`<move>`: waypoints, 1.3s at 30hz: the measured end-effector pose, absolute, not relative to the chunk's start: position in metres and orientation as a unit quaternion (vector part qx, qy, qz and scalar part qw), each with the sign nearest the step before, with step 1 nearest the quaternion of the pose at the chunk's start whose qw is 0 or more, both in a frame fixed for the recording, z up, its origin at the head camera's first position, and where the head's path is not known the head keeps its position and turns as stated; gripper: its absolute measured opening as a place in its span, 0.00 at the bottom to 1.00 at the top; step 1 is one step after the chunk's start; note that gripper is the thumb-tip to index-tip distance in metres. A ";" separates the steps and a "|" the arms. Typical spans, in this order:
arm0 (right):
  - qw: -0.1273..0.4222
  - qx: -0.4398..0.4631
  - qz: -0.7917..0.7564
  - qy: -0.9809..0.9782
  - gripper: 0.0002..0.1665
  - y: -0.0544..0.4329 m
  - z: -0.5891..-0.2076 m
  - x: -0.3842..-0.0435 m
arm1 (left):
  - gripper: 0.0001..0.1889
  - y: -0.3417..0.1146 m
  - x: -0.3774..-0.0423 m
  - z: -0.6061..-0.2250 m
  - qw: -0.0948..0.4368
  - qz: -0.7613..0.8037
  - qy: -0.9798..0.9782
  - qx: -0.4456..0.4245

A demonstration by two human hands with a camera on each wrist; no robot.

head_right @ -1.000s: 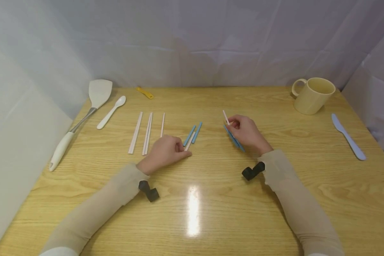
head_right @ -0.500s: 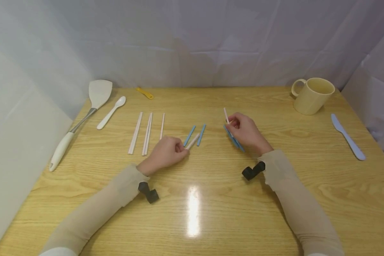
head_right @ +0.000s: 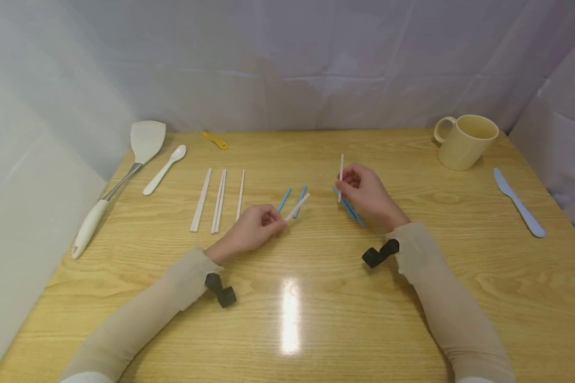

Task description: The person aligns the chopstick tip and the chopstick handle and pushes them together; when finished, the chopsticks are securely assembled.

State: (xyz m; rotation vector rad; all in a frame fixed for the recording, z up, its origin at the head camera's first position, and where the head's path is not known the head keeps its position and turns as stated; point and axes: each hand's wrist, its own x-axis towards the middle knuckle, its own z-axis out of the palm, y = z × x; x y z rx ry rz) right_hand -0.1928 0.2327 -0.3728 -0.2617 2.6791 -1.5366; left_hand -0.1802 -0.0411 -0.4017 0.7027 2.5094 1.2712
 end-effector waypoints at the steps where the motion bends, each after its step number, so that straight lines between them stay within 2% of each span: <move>1: 0.019 -0.087 -0.499 0.862 0.13 0.233 -0.373 -0.193 | 0.08 -0.041 -0.180 -0.402 0.122 0.441 0.857 0.237; 4: 0.016 -0.092 -0.511 0.854 0.13 0.232 -0.371 -0.192 | 0.07 -0.039 -0.178 -0.401 0.140 0.467 0.845 0.220; 9: 0.013 -0.098 -0.521 0.848 0.13 0.233 -0.377 -0.195 | 0.06 -0.035 -0.177 -0.405 0.210 0.535 0.793 0.203; 13: 0.010 -0.107 -0.519 0.848 0.13 0.230 -0.377 -0.194 | 0.09 -0.034 -0.176 -0.406 0.239 0.557 0.766 0.216; 17: 0.002 -0.119 -0.516 0.848 0.14 0.228 -0.376 -0.194 | 0.13 -0.034 -0.175 -0.405 0.243 0.552 0.767 0.221; 26: -0.074 -0.125 -0.585 0.798 0.11 0.223 -0.371 -0.189 | 0.05 -0.033 -0.172 -0.406 0.231 0.527 0.778 0.251; 32: -0.079 -0.133 -0.622 0.767 0.07 0.219 -0.368 -0.186 | 0.04 -0.031 -0.170 -0.408 0.187 0.513 0.787 0.286; 36: -0.084 -0.143 -0.620 0.767 0.06 0.216 -0.365 -0.184 | 0.08 -0.030 -0.170 -0.410 0.186 0.521 0.783 0.286; 39: -0.084 -0.151 -0.614 0.770 0.09 0.214 -0.363 -0.183 | 0.11 -0.028 -0.169 -0.411 0.192 0.524 0.779 0.284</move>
